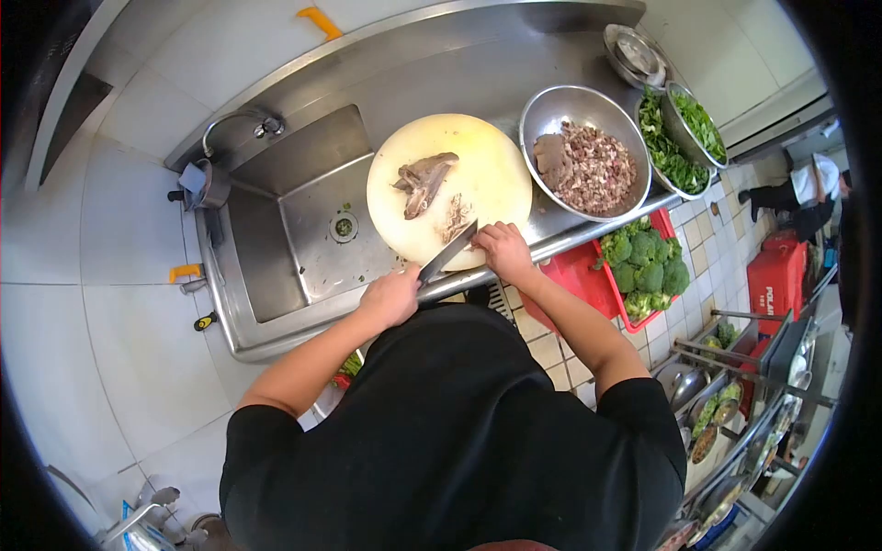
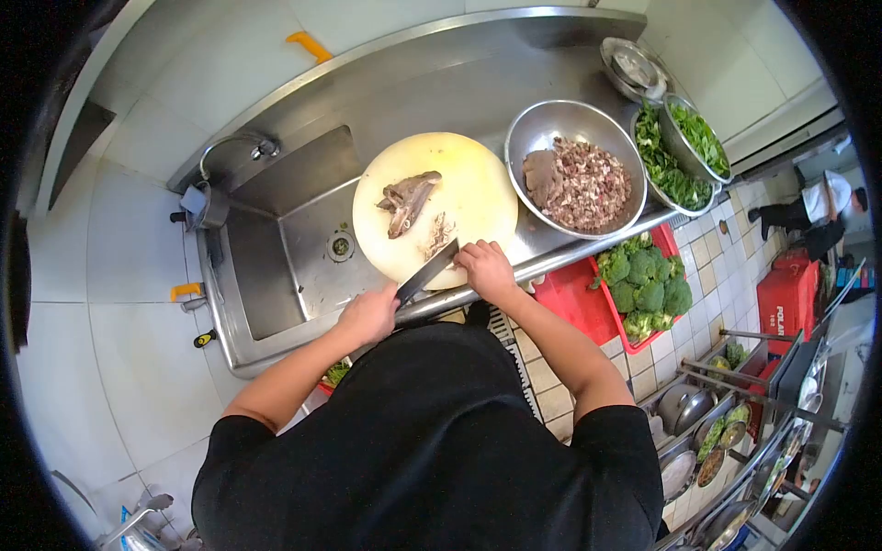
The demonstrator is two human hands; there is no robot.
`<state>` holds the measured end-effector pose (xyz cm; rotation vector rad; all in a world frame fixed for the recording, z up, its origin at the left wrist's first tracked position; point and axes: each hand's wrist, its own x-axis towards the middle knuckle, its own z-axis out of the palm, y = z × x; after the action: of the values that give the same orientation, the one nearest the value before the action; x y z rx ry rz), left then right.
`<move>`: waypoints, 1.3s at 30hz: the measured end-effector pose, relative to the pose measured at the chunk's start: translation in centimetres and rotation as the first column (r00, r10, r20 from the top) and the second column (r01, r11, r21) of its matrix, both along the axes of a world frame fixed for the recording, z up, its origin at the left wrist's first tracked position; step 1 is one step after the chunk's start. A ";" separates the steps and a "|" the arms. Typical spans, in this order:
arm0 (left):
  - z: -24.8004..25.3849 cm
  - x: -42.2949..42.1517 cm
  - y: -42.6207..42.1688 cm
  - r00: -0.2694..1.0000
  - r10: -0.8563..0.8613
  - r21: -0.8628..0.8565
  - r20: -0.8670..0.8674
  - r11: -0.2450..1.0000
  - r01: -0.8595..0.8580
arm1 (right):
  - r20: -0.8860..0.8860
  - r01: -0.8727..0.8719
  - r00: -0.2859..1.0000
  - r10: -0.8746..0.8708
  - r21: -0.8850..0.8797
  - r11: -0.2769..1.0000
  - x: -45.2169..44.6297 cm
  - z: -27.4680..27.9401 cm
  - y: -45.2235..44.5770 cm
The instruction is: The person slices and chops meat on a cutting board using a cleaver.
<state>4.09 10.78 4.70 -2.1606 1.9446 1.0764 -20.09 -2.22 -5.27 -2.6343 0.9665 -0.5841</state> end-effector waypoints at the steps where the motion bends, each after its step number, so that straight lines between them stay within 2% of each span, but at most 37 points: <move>1: -0.5 0.4 1.0 1.000 0.025 0.011 -0.003 1.000 -0.025 | -0.002 -0.012 1.000 0.012 0.005 1.000 -0.1 -0.2 -0.1; 5: -1.6 0.0 -0.8 0.996 0.057 -0.032 -0.072 0.998 -0.059 | 0.053 -0.021 0.998 0.020 0.013 1.000 -0.2 0.5 -0.2; 6: -1.5 0.1 -1.7 0.989 0.064 -0.068 -0.130 0.995 -0.074 | 0.014 -0.048 0.999 0.046 0.142 0.989 -0.3 0.5 -0.6; 9: -0.2 0.8 -2.7 0.961 0.221 -0.091 -0.168 0.967 -0.239 | -0.012 -0.107 0.994 0.111 0.191 0.976 0.1 1.1 -2.4; 10: -0.4 1.6 -2.9 0.954 0.265 -0.117 -0.139 0.952 -0.282 | -0.003 -0.230 0.973 0.231 0.100 0.968 0.5 1.7 -3.4; 12: -0.5 3.9 -3.4 0.957 0.256 -0.136 -0.139 0.952 -0.275 | -0.107 -0.369 0.926 0.361 -0.070 0.927 2.1 3.4 -5.2; 14: -0.8 6.0 -4.1 0.967 0.226 -0.144 -0.116 0.960 -0.241 | -0.213 -0.517 0.852 0.478 -0.203 0.832 3.6 3.2 -6.9; 17: -0.5 7.1 -4.7 0.988 0.154 -0.088 0.010 0.984 -0.153 | -0.418 -0.549 0.751 0.511 0.036 0.835 5.2 3.1 -7.4; 18: -0.5 7.3 -4.9 0.985 0.162 -0.044 0.051 0.986 -0.160 | -0.472 -0.490 0.746 0.470 0.089 0.867 5.6 3.1 -7.0; 19: -0.1 7.2 -4.8 0.982 0.178 -0.042 0.067 0.984 -0.176 | -0.425 -0.443 0.794 0.434 0.083 0.893 5.8 2.7 -6.5; 21: 0.3 6.8 -4.2 0.974 0.206 -0.034 0.096 0.978 -0.204 | -0.430 -0.280 0.856 0.287 0.081 0.956 6.1 1.9 -4.8; 22: 0.1 6.4 -3.9 0.974 0.211 -0.024 0.087 0.977 -0.210 | -0.402 -0.153 0.902 0.159 0.047 0.987 6.3 0.9 -3.4; 23: -0.2 6.0 -3.7 0.973 0.215 -0.017 0.078 0.977 -0.215 | -0.366 -0.022 0.930 0.026 0.014 1.000 6.7 -0.2 -2.1; 26: 0.1 5.3 -3.4 0.982 0.179 -0.006 0.067 0.984 -0.179 | -0.287 0.149 0.946 -0.149 -0.024 0.989 7.5 -0.1 1.5; 29: 0.5 4.5 -1.9 0.988 0.146 -0.009 0.059 0.989 -0.145 | -0.247 0.204 0.945 -0.214 -0.069 0.977 7.6 1.9 2.9; 30: 0.4 4.5 -1.6 0.988 0.151 -0.026 0.042 0.988 -0.150 | -0.261 0.212 0.943 -0.206 -0.007 0.977 7.7 2.9 2.7; 33: -1.0 4.7 -1.1 0.985 0.172 -0.039 0.010 0.984 -0.171 | -0.028 0.057 0.998 -0.057 -0.005 0.998 7.4 1.1 0.1; 34: -1.2 4.8 -1.3 0.985 0.172 -0.039 0.008 0.984 -0.172 | -0.066 -0.003 0.998 0.014 0.169 0.986 7.3 1.4 -0.8; 35: -1.2 4.8 -1.3 0.987 0.156 -0.032 0.024 0.987 -0.155 | -0.075 -0.014 0.997 0.026 0.165 0.986 7.0 1.1 -1.0; 37: -0.6 4.7 -2.4 0.992 0.107 -0.024 0.065 0.994 -0.106 | -0.082 -0.021 0.996 0.033 0.152 0.988 7.1 0.1 -1.4; 39: 0.3 4.3 -3.3 0.993 0.105 -0.033 0.060 0.994 -0.103 | 0.007 0.040 0.999 -0.041 0.132 0.990 7.3 -0.4 -0.7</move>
<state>8.39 7.52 5.02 -2.3052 1.8526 0.9874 -12.78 -2.93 -5.68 -2.4990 1.0219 -0.5225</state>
